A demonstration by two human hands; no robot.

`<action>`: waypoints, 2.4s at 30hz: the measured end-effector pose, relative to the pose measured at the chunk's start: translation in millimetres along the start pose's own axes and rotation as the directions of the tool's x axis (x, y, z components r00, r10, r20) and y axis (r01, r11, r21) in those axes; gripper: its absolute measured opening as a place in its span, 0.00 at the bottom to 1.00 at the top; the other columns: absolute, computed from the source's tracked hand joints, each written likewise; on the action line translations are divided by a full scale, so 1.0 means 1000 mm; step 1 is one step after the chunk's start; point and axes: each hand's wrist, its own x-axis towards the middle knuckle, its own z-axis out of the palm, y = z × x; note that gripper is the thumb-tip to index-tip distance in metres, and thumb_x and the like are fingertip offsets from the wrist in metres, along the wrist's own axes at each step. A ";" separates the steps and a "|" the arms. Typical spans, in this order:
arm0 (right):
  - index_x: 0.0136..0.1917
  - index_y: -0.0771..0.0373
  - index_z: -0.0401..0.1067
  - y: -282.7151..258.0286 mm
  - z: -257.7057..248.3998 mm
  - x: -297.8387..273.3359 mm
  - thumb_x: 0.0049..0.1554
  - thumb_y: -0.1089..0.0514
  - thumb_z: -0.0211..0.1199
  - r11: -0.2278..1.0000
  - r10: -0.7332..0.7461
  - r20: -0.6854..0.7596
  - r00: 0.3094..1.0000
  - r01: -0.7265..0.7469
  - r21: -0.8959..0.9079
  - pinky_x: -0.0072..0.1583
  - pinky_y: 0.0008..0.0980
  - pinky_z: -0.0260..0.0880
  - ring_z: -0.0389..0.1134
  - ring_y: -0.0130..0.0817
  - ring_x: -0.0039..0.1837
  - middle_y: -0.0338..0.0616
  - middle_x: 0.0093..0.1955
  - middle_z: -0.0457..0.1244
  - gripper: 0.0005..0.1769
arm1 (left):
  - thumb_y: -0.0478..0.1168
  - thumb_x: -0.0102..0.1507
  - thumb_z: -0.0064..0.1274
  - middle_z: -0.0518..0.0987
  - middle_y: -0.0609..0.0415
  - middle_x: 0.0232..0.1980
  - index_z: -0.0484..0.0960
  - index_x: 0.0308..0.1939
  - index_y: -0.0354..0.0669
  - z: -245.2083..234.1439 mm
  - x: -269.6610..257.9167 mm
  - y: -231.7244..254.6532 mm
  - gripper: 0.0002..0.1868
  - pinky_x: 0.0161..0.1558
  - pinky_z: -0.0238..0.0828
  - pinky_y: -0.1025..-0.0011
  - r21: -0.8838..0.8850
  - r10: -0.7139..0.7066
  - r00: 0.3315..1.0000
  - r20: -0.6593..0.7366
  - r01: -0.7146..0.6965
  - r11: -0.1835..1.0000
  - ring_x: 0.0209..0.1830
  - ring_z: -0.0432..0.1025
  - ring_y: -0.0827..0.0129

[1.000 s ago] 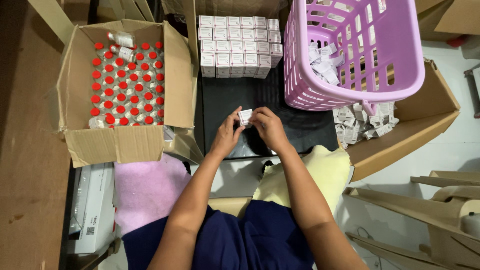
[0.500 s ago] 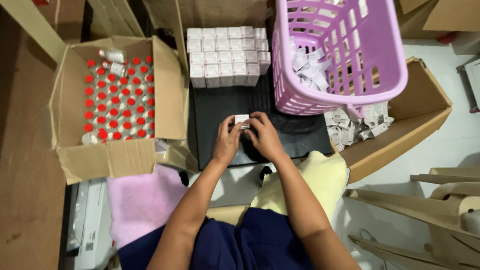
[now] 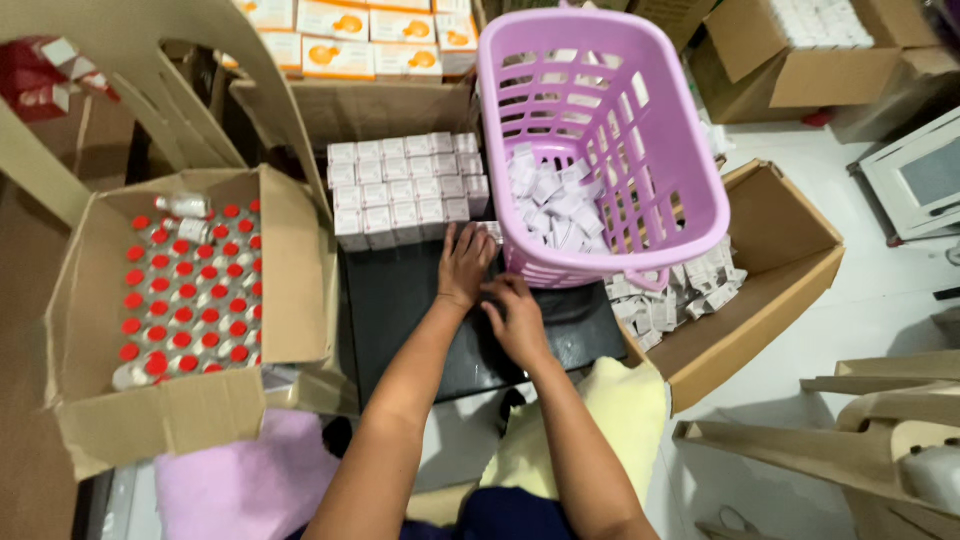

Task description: The person repeatedly picks small bottles with red caps from a cardboard box, places them into small white boxes, and stacks the closed boxes on the table. The person also handles white paper packets from a pink basket, placing them into the boxes alongside the bottles.

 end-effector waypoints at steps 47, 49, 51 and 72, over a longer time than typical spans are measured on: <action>0.50 0.64 0.75 -0.048 0.095 -0.012 0.52 0.68 0.67 0.974 -0.153 0.308 0.939 0.091 0.206 0.51 0.32 0.72 0.69 0.38 0.47 0.44 0.51 0.66 0.11 | 0.44 0.54 0.69 0.72 0.29 0.62 0.71 0.63 0.32 -0.124 -0.080 -0.398 0.38 0.63 0.62 0.50 -0.183 -0.744 0.640 -0.193 0.721 0.668 0.63 0.65 0.36; 0.50 0.64 0.75 -0.047 0.097 -0.010 0.52 0.68 0.67 0.976 -0.132 0.328 0.935 0.064 0.208 0.52 0.32 0.72 0.70 0.37 0.48 0.44 0.52 0.66 0.11 | 0.43 0.56 0.67 0.74 0.30 0.59 0.73 0.62 0.35 -0.122 -0.078 -0.399 0.33 0.61 0.64 0.50 -0.213 -0.778 0.616 -0.119 0.750 0.626 0.60 0.67 0.37; 0.50 0.64 0.74 -0.046 0.098 -0.009 0.52 0.68 0.67 0.976 -0.123 0.335 0.934 0.054 0.210 0.52 0.32 0.73 0.71 0.37 0.48 0.43 0.53 0.65 0.11 | 0.40 0.60 0.62 0.77 0.33 0.55 0.76 0.62 0.37 -0.121 -0.084 -0.399 0.26 0.59 0.68 0.51 -0.229 -0.857 0.515 0.002 0.835 0.501 0.57 0.71 0.40; 0.65 0.63 0.69 -0.065 0.079 -0.008 0.52 0.67 0.68 0.953 -0.124 0.046 0.991 0.106 0.284 0.56 0.34 0.72 0.70 0.42 0.51 0.48 0.59 0.64 0.27 | 0.28 0.62 0.45 0.78 0.40 0.47 0.79 0.49 0.33 -0.257 -0.024 -0.164 0.13 0.51 0.69 0.55 -0.318 -0.286 0.952 -0.111 0.239 0.917 0.49 0.71 0.46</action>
